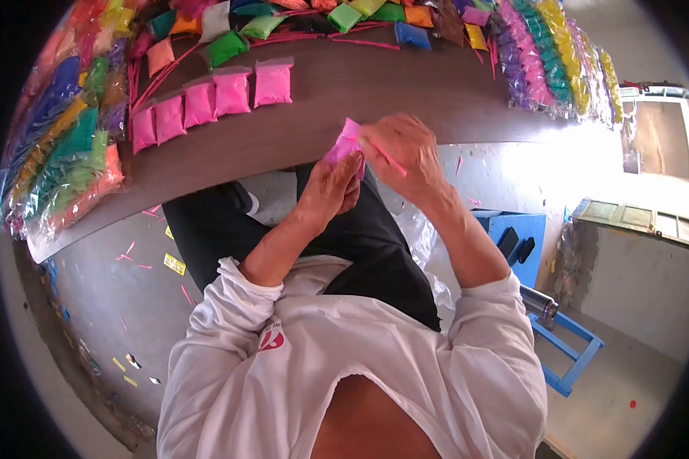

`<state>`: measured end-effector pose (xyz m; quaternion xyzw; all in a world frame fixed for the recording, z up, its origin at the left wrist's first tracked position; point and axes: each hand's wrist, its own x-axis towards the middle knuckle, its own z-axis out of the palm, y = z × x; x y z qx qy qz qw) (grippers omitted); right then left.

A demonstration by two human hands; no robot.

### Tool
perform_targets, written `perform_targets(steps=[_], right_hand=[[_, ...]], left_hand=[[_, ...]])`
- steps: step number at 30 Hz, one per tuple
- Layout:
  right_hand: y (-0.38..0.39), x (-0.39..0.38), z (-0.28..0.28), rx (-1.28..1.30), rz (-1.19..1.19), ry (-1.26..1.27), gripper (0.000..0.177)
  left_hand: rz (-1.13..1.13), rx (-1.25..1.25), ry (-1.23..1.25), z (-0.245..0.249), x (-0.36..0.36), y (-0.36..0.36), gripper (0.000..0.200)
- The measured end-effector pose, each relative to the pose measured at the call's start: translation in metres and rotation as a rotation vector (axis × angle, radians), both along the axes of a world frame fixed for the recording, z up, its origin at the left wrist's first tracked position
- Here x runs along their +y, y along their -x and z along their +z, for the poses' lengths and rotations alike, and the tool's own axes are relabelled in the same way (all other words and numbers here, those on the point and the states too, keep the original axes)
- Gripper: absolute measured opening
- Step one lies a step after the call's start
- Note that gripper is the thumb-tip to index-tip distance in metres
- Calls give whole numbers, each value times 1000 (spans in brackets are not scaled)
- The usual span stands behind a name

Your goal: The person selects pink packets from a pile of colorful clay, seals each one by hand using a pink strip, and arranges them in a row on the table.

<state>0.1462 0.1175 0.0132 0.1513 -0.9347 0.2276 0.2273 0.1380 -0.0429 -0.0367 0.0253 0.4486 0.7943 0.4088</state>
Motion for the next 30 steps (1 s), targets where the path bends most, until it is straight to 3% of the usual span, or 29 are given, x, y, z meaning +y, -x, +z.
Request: perform_targets(steps=[7, 10, 18, 22, 28, 30], right_hand=[[11, 11, 9, -14, -18, -59, 7], [2, -4, 19, -33, 125, -87, 7], [12, 15, 7, 1, 23, -55, 8], [2, -2, 18, 17, 144, -53, 9], [13, 21, 4, 16, -7, -114, 9], [7, 13, 13, 27, 57, -65, 9]], left_hand=[[-23, 40, 19, 2, 1, 1, 38], [-22, 36, -60, -7, -3, -2, 32], [0, 13, -21, 2, 0, 1, 34], [1, 36, -32, 0, -2, -2, 35], [-16, 9, -68, -2, 1, 2, 38], [-14, 5, -42, -2, -1, 2, 38]])
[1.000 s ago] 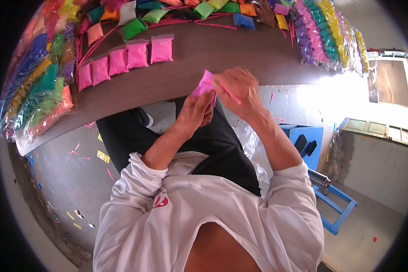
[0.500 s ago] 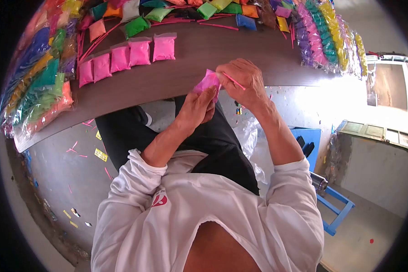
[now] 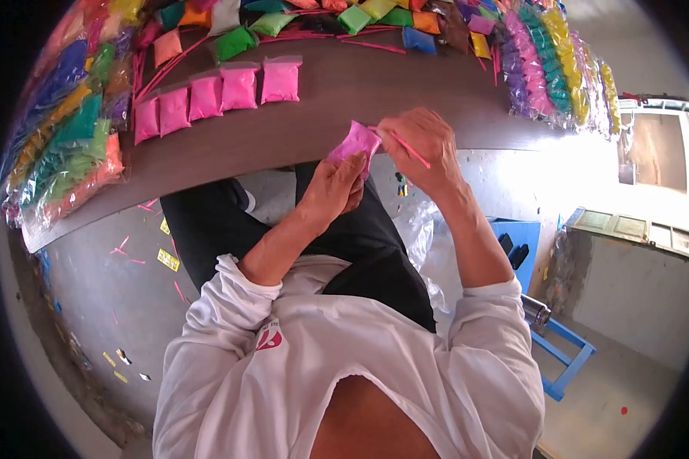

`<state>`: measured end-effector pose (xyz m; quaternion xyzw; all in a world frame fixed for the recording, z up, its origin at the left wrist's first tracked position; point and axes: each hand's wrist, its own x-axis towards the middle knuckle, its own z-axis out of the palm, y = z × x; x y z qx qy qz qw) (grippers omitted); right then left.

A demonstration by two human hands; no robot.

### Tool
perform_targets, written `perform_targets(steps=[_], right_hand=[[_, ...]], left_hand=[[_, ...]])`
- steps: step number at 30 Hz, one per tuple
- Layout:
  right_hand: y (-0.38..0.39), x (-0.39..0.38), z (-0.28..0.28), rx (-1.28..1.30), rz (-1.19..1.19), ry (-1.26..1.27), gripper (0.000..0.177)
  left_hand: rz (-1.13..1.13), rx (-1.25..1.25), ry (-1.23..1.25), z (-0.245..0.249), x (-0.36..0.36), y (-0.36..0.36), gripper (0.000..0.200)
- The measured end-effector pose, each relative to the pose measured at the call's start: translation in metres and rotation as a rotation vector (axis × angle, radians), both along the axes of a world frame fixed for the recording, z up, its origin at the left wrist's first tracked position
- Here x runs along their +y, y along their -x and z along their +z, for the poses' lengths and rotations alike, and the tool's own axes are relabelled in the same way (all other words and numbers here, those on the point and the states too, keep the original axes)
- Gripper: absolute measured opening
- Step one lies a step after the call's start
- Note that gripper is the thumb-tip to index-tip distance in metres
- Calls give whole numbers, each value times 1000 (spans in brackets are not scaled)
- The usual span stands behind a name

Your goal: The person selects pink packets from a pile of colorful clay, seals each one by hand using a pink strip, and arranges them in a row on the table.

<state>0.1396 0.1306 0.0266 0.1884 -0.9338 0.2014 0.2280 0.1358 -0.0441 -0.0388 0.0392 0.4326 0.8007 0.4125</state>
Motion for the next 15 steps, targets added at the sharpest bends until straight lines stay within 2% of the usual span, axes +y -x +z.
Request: perform_targets(steps=[4, 7, 10, 13, 15], right_hand=[[-14, -20, 4, -44, 26, -25, 9], [-6, -8, -4, -22, -8, -69, 13], [1, 1, -13, 39, -105, -77, 8], [-10, -9, -3, 45, 4, 26, 10], [-12, -17, -2, -35, 21, -29, 7]], left_hand=[[8, 41, -8, -2, -1, -4, 37], [14, 22, 33, 5, 2, -1, 38], [-1, -2, -3, 4, 3, 0, 36], [12, 0, -10, 5, 0, -5, 33], [13, 44, -38, 0, -1, -5, 33]])
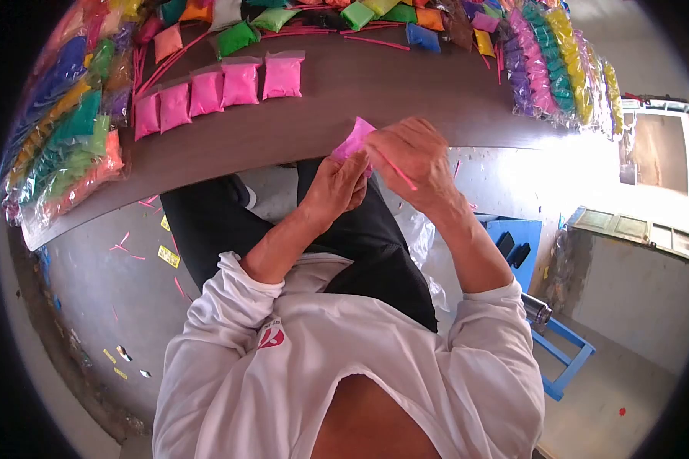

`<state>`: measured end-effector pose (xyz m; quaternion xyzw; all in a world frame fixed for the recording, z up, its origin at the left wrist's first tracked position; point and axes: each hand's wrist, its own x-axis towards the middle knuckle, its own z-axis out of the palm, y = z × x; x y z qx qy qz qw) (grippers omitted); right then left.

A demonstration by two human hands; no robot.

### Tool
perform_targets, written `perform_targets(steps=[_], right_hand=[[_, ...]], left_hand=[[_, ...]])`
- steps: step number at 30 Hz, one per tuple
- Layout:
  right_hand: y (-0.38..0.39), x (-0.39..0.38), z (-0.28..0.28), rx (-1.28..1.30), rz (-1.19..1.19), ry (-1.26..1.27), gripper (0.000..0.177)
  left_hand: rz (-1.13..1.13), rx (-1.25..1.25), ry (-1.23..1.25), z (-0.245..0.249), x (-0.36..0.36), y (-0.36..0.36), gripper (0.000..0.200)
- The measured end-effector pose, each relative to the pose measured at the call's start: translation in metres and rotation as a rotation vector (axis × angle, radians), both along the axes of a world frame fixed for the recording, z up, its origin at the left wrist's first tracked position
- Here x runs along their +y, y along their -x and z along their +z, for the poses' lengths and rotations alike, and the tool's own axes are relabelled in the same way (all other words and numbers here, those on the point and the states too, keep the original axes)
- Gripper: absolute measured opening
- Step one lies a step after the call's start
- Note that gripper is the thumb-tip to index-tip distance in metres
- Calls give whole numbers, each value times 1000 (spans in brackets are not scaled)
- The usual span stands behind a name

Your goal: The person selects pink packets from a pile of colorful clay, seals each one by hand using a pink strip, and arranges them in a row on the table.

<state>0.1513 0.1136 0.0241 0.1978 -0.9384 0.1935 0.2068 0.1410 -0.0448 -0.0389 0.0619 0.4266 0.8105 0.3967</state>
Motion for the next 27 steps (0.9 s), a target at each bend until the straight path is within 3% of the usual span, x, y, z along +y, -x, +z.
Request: perform_targets(steps=[7, 10, 16, 23, 25, 27], right_hand=[[17, 21, -24, 58, -209, 43, 6], [14, 40, -31, 72, -355, 171, 5], [14, 111, -37, 230, -641, -56, 10], [35, 186, -27, -73, -799, -391, 22], [33, 162, -6, -11, -833, -391, 28], [25, 121, 10, -44, -724, -12, 35]], left_hand=[[-13, -80, 17, 9, 3, 5, 36], [-45, -95, 29, 3, -2, 4, 38], [-16, -90, 90, 2, -5, 7, 45], [-49, -108, -1, 4, -11, 9, 48], [-59, -107, -3, 5, -13, 10, 47], [-56, -130, -12, 7, -13, 10, 46]])
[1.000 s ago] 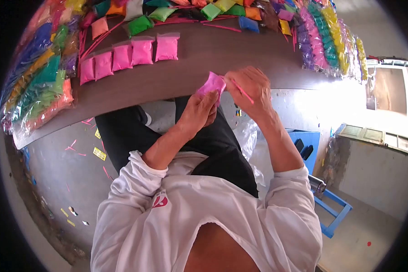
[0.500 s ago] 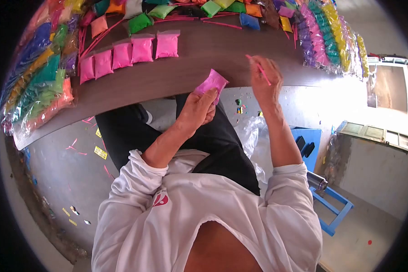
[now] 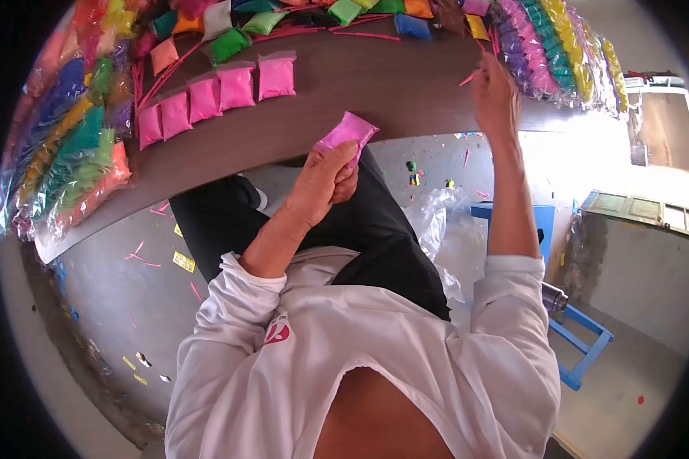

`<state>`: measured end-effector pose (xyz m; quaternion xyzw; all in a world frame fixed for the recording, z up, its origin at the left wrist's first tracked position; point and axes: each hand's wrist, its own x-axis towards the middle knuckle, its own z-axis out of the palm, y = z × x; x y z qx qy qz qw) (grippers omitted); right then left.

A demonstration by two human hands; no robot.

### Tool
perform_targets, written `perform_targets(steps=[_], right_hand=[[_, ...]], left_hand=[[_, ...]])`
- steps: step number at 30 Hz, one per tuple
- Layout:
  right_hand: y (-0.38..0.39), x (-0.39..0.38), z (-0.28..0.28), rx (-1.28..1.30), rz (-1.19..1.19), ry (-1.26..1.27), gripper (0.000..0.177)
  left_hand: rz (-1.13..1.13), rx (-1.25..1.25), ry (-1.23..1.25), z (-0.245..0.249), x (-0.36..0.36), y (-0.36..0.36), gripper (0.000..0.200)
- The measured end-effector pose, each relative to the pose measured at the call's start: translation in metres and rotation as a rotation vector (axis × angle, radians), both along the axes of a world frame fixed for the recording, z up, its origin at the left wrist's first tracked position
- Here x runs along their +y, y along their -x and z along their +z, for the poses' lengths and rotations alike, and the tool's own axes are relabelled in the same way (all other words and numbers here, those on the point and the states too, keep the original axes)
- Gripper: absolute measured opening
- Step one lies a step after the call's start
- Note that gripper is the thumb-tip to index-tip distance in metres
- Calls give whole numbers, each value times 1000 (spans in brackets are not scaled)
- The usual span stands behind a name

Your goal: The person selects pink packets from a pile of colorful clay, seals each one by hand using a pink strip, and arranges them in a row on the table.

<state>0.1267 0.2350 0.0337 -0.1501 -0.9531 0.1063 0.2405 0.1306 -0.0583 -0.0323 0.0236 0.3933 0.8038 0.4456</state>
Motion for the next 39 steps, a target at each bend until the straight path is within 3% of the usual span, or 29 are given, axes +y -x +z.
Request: perform_targets(steps=[1, 3, 8, 9, 12, 15, 18, 24, 27, 30, 36, 39], right_hand=[[-8, -23, 2, 49, 55, 180, 39], [-26, -65, 0, -147, 218, 565, 43], [-45, -112, -14, -475, 536, 1159, 37], [-47, -109, -12, -426, 647, 1180, 35], [-58, -105, -10, -364, 497, 1424, 26], [-65, -128, -9, 49, 174, 1813, 19], [-73, -127, -27, 139, 241, 1819, 17], [-86, -144, -34, 206, 162, 1771, 15], [-83, -161, -32, 367, 60, 1813, 17], [-88, -159, -35, 272, 295, 1951, 14], [-93, -162, -34, 116, 234, 1760, 15], [-92, -165, -46, 107, 313, 1679, 20]], left_hand=[[1, -13, -3, 1, 0, -1, 45], [-26, 2, -6, 4, 2, -2, 42], [-167, 138, -8, 13, 2, -12, 38], [-189, 204, 28, 12, 1, -16, 38], [-193, 263, 6, 0, -1, -14, 43], [-146, 246, 31, -2, -5, -8, 48], [-124, 277, 116, -2, -7, -5, 51], [-97, 325, 95, -12, -3, -9, 52], [-95, 345, 125, -5, -2, -9, 53], [-115, 414, 178, -8, -3, -9, 51], [-82, 444, 277, -1, 2, -12, 45], [-47, 421, 307, -5, 2, -11, 44]])
